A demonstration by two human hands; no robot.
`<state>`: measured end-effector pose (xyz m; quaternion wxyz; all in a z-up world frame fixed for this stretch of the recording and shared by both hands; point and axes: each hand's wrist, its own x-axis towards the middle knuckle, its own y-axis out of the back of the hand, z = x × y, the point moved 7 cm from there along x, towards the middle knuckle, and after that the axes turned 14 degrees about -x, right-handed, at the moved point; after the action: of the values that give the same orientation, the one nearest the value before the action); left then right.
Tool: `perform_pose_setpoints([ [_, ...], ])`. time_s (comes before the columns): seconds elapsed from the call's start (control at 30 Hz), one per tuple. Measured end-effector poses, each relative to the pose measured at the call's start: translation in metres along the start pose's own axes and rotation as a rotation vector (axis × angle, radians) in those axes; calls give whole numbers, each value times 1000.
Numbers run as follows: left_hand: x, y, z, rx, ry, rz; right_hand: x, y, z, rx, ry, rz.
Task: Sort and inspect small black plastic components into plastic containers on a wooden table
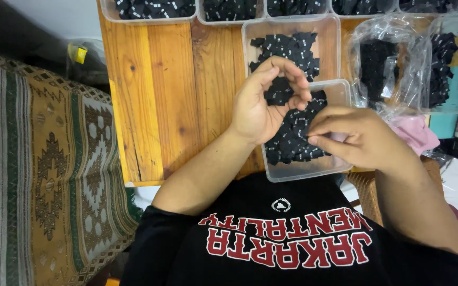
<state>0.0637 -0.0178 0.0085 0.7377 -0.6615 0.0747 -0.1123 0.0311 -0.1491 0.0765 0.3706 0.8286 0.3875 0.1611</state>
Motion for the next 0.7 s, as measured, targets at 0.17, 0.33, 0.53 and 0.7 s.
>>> perform_pose_setpoints([
  [0.17,0,-4,-3,60,42,-28,-3,21,-8,-129,-51,227],
  [0.33,0,-1,-5,106,78,43,8,23,-14,-315,23,315],
  [0.53,-2,15,-9,274,66,273,22,11,-14,-550,29,439],
  [0.7,-5,20,-11,241,130,318,17,19,-17,-632,-29,612],
])
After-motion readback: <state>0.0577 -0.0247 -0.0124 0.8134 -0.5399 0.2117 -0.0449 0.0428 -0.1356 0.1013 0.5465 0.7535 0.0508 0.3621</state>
